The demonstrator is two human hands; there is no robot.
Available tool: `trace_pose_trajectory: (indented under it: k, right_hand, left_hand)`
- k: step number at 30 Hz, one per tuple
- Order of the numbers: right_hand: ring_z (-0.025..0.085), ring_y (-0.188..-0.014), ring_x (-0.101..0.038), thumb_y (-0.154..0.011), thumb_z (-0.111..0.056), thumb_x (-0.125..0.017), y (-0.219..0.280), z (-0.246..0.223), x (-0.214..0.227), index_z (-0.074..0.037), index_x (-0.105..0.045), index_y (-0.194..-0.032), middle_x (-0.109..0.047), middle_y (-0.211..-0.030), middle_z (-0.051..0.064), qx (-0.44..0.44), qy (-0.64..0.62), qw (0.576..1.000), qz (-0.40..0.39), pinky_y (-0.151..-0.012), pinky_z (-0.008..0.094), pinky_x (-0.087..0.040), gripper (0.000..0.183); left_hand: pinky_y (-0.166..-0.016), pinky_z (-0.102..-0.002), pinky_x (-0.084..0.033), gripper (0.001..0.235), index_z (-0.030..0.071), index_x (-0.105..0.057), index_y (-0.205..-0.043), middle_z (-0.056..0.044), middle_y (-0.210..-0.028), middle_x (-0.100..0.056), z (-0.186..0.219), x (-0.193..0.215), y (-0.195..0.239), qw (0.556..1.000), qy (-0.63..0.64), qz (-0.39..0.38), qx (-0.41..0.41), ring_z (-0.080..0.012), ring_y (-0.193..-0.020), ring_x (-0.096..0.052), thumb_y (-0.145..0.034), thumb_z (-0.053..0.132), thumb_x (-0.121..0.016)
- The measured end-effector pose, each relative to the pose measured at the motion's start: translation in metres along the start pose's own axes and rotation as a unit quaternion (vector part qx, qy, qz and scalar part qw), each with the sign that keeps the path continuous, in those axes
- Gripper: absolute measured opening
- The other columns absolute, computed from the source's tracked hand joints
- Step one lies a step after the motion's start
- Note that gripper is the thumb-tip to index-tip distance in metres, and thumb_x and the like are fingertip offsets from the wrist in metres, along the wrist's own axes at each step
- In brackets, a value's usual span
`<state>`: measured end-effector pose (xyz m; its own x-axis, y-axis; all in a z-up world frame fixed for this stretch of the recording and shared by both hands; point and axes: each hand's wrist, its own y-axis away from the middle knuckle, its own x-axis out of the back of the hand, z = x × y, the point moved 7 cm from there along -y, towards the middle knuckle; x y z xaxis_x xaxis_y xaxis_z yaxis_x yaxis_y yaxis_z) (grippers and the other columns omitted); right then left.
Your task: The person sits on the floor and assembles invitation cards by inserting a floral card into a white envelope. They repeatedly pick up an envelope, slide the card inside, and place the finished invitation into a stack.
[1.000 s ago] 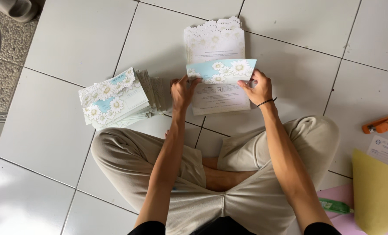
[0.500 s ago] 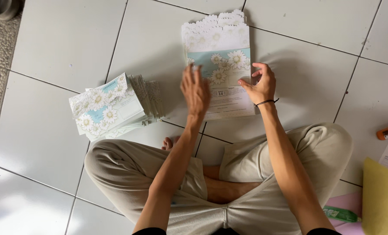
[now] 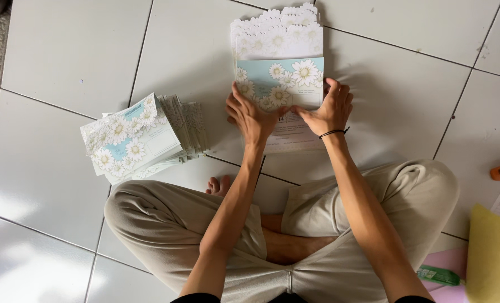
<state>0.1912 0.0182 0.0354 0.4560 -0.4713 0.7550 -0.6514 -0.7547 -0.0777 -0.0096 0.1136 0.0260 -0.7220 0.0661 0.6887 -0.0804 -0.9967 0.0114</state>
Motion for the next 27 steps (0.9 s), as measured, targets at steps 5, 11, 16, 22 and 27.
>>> trace_pose_trajectory:
  k: [5, 11, 16, 22, 27]
  right_hand:
    - [0.043, -0.103, -0.056, -0.051, -0.056, -0.096, -0.003, 0.005, -0.002, -0.010, -0.048, -0.133, -0.050, -0.109, 0.013, -0.034, 0.007, 0.999, -0.024, -0.092, 0.055, -0.045, 0.106]
    - [0.044, -0.108, -0.054, -0.052, -0.063, -0.094, -0.002, 0.002, -0.005, -0.012, -0.047, -0.137, -0.050, -0.116, 0.014, -0.060, 0.049, 0.996, -0.046, -0.090, 0.058, -0.048, 0.110]
    - [0.040, -0.117, -0.046, -0.053, -0.066, -0.093, 0.011, -0.041, -0.007, -0.006, -0.035, -0.145, -0.041, -0.123, 0.014, -0.107, 0.129, 0.985, -0.049, -0.087, 0.059, -0.048, 0.125]
    - [0.043, -0.120, -0.044, -0.044, -0.063, -0.099, 0.007, -0.031, -0.013, -0.001, -0.034, -0.144, -0.038, -0.123, 0.016, -0.126, 0.099, 0.984, -0.076, -0.092, 0.059, -0.047, 0.133]
    - [0.048, -0.114, -0.051, -0.046, -0.048, -0.100, -0.007, -0.003, -0.013, -0.006, -0.041, -0.140, -0.043, -0.119, 0.018, -0.103, 0.065, 0.990, -0.075, -0.088, 0.060, -0.053, 0.119]
  left_hand:
    - [-0.094, -0.062, -0.043, 0.120, 0.006, -0.036, -0.141, -0.026, -0.120, -0.046, -0.014, 0.009, -0.014, 0.998, 0.034, -0.016, 0.042, -0.0530, -0.115, -0.052, -0.046, 0.035, -0.105]
    - [-0.087, -0.055, -0.053, 0.105, 0.009, -0.049, -0.121, -0.023, -0.101, -0.062, -0.023, 0.027, -0.030, 0.997, 0.053, -0.026, 0.052, -0.0460, -0.096, -0.070, -0.041, 0.044, -0.106]
    - [-0.088, -0.059, -0.053, 0.103, 0.005, -0.049, -0.120, -0.026, -0.102, -0.061, -0.019, 0.028, -0.029, 0.998, 0.043, -0.037, 0.040, -0.0486, -0.099, -0.069, -0.043, 0.043, -0.106]
    - [-0.086, -0.058, -0.054, 0.099, 0.003, -0.049, -0.118, -0.028, -0.099, -0.062, -0.019, 0.029, -0.035, 0.997, 0.032, -0.070, 0.025, -0.0489, -0.097, -0.070, -0.047, 0.042, -0.105]
    - [-0.078, -0.052, -0.055, 0.084, 0.000, -0.052, -0.115, -0.025, -0.089, -0.070, -0.025, 0.035, -0.043, 0.990, 0.079, -0.115, 0.017, -0.0439, -0.088, -0.074, -0.055, 0.029, -0.103]
